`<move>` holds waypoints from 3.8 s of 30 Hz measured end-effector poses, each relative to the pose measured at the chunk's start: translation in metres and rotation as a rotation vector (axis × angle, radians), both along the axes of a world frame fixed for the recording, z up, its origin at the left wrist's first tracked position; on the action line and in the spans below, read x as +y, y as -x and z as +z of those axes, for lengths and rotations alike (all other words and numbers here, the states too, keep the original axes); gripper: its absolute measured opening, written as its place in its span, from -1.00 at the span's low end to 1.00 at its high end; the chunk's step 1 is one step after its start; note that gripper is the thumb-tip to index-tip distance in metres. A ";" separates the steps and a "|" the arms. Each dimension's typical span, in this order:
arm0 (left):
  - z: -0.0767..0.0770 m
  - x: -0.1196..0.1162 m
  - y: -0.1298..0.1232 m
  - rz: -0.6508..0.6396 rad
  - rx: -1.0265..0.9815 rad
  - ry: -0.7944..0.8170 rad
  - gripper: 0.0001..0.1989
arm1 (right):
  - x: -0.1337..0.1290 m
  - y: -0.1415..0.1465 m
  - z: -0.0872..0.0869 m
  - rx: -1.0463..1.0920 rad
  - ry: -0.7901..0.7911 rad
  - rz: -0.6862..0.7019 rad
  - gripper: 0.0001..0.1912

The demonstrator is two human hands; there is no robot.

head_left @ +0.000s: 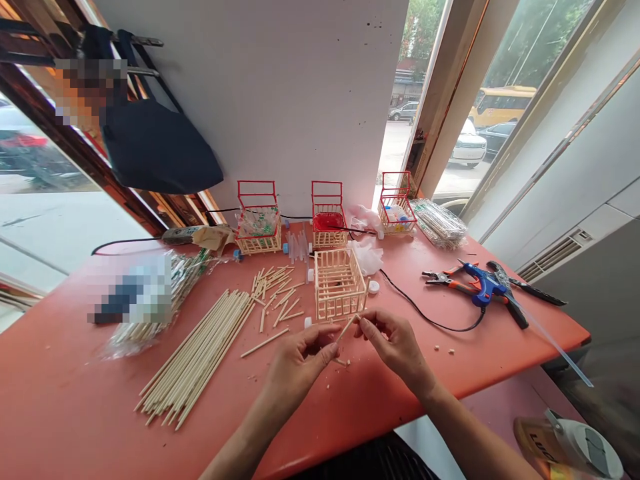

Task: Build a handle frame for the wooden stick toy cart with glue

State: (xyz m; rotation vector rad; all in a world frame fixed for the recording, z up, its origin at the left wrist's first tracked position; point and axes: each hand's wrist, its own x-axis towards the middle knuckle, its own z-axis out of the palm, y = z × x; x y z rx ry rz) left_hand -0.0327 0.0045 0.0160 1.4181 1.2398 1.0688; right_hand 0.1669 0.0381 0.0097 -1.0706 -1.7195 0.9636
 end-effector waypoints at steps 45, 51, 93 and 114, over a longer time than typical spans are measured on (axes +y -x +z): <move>-0.005 -0.004 -0.011 -0.041 0.366 -0.344 -0.68 | -0.008 0.007 0.001 -0.054 -0.065 0.065 -0.79; -0.004 -0.004 -0.010 -0.062 0.379 -0.332 -0.67 | -0.008 0.007 0.001 -0.046 -0.052 0.071 -0.80; -0.012 -0.003 -0.008 -0.064 0.386 -0.419 -0.67 | -0.010 0.006 -0.004 -0.047 -0.077 0.063 -0.81; -0.011 -0.005 -0.008 -0.073 0.396 -0.403 -0.67 | -0.010 0.006 -0.005 -0.059 -0.073 0.055 -0.81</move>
